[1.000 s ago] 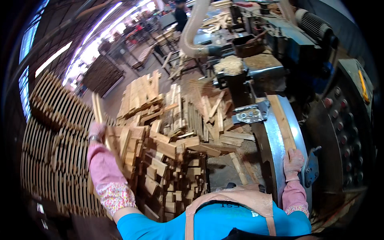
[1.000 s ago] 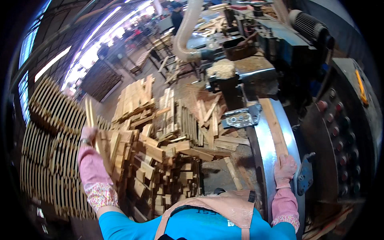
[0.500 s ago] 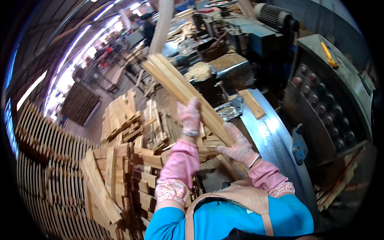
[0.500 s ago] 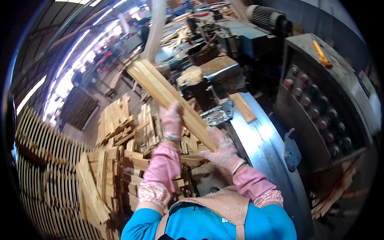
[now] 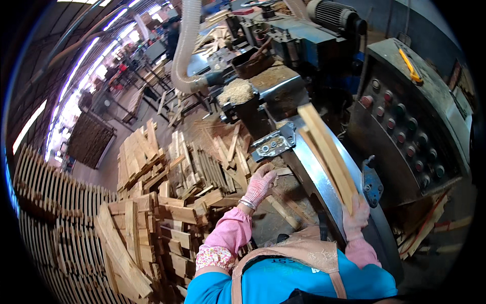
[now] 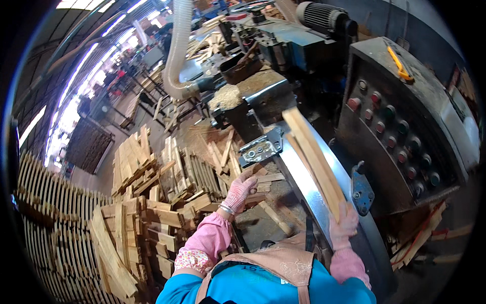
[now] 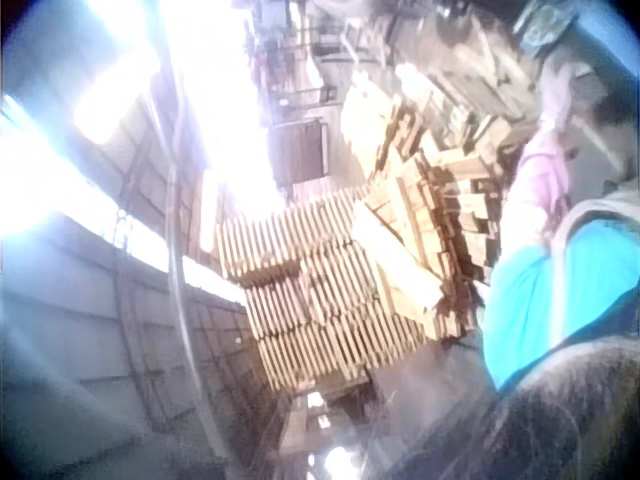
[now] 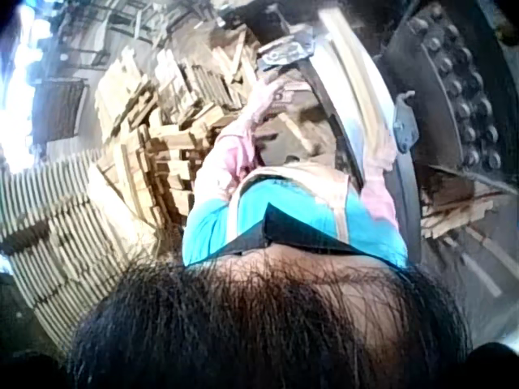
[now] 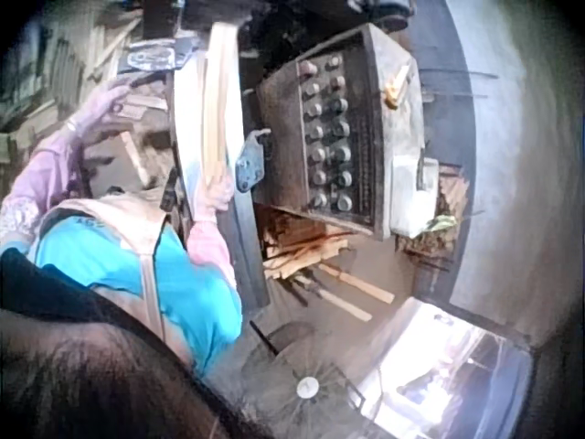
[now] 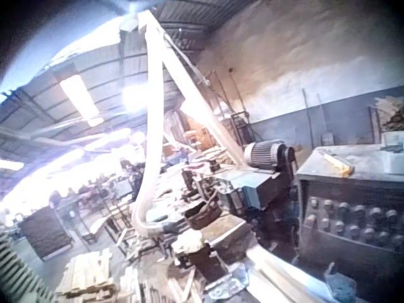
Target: The person repeatedly picks up wooden planks from a pile and feeds them into a woodworking machine. They handle the planks one at a time, moving them from the input pile to the machine's processing area.
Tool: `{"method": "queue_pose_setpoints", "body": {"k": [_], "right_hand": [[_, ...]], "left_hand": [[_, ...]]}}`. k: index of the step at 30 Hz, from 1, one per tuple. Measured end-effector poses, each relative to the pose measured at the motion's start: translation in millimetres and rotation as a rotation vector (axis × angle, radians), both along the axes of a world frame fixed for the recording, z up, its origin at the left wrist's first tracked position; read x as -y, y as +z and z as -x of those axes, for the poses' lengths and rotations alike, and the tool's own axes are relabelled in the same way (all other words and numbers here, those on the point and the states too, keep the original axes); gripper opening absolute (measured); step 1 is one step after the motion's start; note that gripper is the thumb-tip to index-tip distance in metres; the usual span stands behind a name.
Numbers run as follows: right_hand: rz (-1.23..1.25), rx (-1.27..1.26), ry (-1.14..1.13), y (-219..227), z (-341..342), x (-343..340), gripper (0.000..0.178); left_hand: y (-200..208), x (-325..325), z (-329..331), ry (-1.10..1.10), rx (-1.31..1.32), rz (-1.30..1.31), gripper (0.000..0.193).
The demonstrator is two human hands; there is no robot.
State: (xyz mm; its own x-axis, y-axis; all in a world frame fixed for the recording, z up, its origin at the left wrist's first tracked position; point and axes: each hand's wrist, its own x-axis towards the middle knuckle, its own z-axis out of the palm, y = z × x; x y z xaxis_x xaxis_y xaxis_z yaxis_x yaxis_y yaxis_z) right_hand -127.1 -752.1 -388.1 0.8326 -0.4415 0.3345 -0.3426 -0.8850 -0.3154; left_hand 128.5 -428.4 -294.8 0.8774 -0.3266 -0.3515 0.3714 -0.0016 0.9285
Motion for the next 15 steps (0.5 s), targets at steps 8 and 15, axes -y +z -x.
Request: {"method": "queue_pose_setpoints", "body": {"k": [8,15], "right_hand": [[-0.127,0.357,0.078,-53.1,-284.6,-4.6,0.065],[-0.126,0.025,0.124,-12.9,-147.4,-13.0,0.066]], "left_hand": [[139.3,-80.4,-22.5,0.077,0.728,-0.791,0.065],[237.8,-351.9,33.0,0.44,0.572,-1.803,0.051]]}}
